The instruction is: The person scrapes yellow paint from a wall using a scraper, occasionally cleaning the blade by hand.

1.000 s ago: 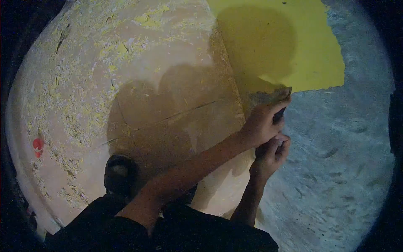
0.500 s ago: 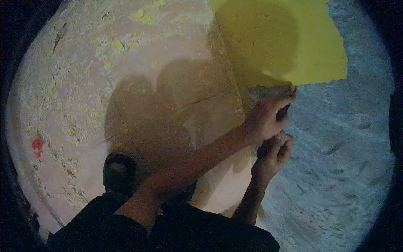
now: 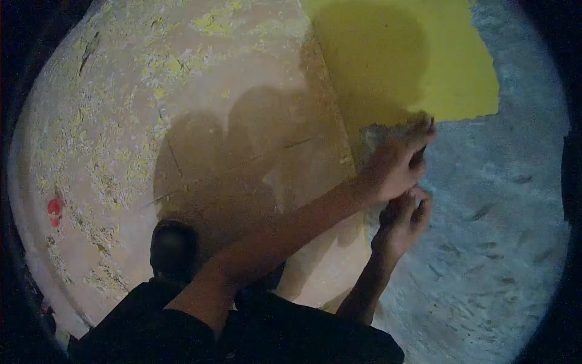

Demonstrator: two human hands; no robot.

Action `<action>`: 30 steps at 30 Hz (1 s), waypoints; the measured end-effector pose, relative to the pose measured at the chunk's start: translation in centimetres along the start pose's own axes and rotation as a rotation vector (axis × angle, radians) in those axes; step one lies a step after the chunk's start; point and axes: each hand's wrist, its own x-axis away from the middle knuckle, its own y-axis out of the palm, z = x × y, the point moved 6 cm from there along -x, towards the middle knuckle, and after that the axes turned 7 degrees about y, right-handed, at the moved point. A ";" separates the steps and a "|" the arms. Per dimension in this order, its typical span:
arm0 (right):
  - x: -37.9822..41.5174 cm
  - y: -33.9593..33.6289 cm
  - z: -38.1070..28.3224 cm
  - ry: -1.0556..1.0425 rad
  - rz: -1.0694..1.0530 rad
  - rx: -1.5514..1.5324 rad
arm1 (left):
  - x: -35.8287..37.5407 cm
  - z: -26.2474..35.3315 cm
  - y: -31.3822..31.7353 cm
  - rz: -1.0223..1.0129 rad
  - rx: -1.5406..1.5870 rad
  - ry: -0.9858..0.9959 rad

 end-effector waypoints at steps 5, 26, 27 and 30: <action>1.3 -0.4 -1.0 0.014 0.018 -0.005 | 0.6 0.3 0.9 -0.002 -0.024 0.003; 1.6 0.3 -0.6 0.004 0.033 -0.023 | 0.9 0.6 0.6 -0.058 0.307 -0.132; 1.6 0.0 -0.8 -0.009 0.042 -0.020 | 0.5 1.4 0.4 0.005 0.071 0.041; -0.1 0.5 -0.7 -0.062 0.018 0.020 | -0.4 0.6 0.0 0.055 -0.083 0.132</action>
